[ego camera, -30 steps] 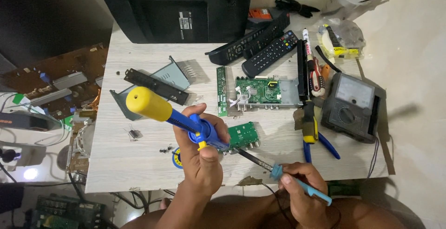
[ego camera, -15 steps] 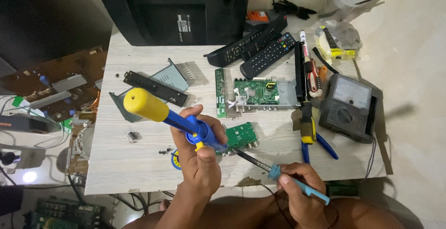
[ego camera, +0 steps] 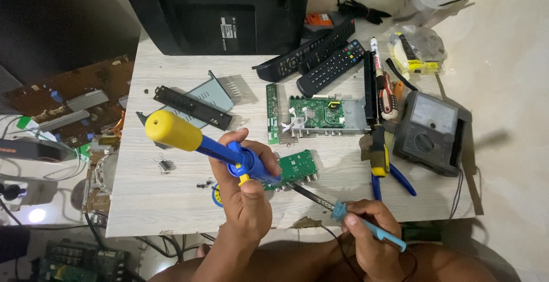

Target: Desoldering electronic components from a circuit board using a soldering iron and a desoldering pump.

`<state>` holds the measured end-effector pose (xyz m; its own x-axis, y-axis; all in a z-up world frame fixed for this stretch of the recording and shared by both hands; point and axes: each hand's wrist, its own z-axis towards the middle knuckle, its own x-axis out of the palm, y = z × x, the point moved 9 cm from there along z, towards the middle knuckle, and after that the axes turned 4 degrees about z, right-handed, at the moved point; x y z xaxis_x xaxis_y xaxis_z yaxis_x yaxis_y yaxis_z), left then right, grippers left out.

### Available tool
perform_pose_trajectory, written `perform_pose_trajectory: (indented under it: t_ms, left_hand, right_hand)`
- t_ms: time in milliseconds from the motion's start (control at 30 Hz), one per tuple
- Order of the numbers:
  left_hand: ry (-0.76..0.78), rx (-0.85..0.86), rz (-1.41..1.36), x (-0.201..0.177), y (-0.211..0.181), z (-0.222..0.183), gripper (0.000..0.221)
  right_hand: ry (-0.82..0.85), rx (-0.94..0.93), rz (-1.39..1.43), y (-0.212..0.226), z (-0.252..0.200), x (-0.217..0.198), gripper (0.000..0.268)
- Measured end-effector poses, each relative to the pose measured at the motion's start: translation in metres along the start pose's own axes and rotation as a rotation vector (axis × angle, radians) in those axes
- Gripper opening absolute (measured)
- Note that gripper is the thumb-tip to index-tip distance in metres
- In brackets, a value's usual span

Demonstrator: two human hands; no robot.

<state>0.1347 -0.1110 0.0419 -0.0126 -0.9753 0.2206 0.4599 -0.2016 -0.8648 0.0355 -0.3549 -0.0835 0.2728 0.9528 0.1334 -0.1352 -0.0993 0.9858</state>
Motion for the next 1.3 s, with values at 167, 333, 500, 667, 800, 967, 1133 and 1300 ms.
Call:
perform_pose_trajectory:
  t_ms: [167, 333, 500, 667, 800, 967, 1133, 1300]
  left_hand:
    - [0.001, -0.012, -0.006, 0.000, -0.001, 0.000, 0.070]
    - [-0.006, -0.013, -0.014, -0.001, -0.001, 0.000, 0.071]
    - [0.007, -0.007, -0.002, -0.001, -0.001, 0.000, 0.069]
    - [0.011, -0.004, -0.010, 0.000, 0.000, 0.000, 0.068]
    - [0.010, -0.012, -0.025, 0.001, -0.001, 0.000, 0.070]
    - [0.004, 0.019, -0.001, 0.002, -0.001, 0.000, 0.067]
    - [0.001, 0.016, -0.004, 0.002, -0.002, 0.000, 0.068]
    - [0.002, 0.008, -0.009, 0.003, -0.003, 0.001, 0.067]
  right_hand:
    - [0.001, 0.001, -0.027, 0.003, 0.002, 0.001, 0.006]
    - [-0.006, -0.009, 0.039, 0.003, 0.000, 0.001, 0.006]
    - [-0.006, -0.019, 0.055, -0.004, -0.001, -0.003, 0.007]
    - [0.007, -0.026, 0.038, 0.000, 0.001, 0.000, 0.007]
    - [0.008, -0.018, 0.087, -0.004, 0.000, -0.002, 0.008]
    - [0.006, -0.050, -0.001, 0.007, 0.002, 0.003, 0.008]
    - [-0.007, -0.002, 0.000, -0.001, 0.000, -0.002, 0.008]
    - [-0.019, 0.000, -0.018, -0.002, -0.001, -0.004, 0.009]
